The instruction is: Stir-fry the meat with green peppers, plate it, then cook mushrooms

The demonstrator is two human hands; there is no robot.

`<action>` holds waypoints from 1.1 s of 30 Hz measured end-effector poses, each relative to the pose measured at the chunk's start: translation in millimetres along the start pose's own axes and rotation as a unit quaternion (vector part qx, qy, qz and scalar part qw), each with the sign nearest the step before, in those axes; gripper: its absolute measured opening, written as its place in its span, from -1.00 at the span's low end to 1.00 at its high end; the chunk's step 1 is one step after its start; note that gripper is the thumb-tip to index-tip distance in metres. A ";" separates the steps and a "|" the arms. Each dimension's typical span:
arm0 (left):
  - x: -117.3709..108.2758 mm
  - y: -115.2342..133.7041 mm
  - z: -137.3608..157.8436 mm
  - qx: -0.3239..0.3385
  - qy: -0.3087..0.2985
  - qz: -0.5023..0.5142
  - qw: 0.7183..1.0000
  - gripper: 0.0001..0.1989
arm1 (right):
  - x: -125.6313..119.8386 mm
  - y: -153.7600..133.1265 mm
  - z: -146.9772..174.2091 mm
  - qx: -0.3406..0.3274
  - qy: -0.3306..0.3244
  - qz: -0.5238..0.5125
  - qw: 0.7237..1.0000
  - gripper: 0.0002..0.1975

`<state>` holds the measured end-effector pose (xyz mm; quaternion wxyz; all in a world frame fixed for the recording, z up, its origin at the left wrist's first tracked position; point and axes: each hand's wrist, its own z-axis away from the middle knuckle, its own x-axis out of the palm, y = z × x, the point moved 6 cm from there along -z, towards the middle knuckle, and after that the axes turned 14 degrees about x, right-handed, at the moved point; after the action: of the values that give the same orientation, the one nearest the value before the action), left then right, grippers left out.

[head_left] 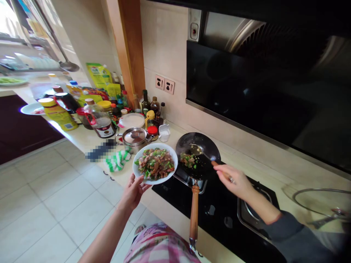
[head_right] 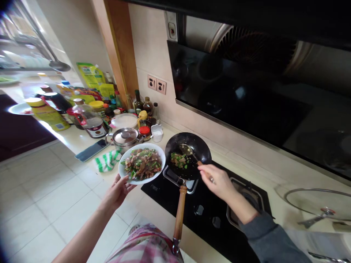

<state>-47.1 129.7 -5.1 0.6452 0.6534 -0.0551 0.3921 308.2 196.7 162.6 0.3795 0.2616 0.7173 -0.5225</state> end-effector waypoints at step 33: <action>120.6 -52.2 -22.8 -0.067 -0.123 -0.025 0.990 -0.56 | -35.5 82.6 48.2 0.335 0.195 -0.590 0.708 -0.76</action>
<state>55.8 210.6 20.4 0.6855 0.6530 -0.1442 0.2879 405.5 177.9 138.2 -0.2668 -0.0089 0.5611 -0.7835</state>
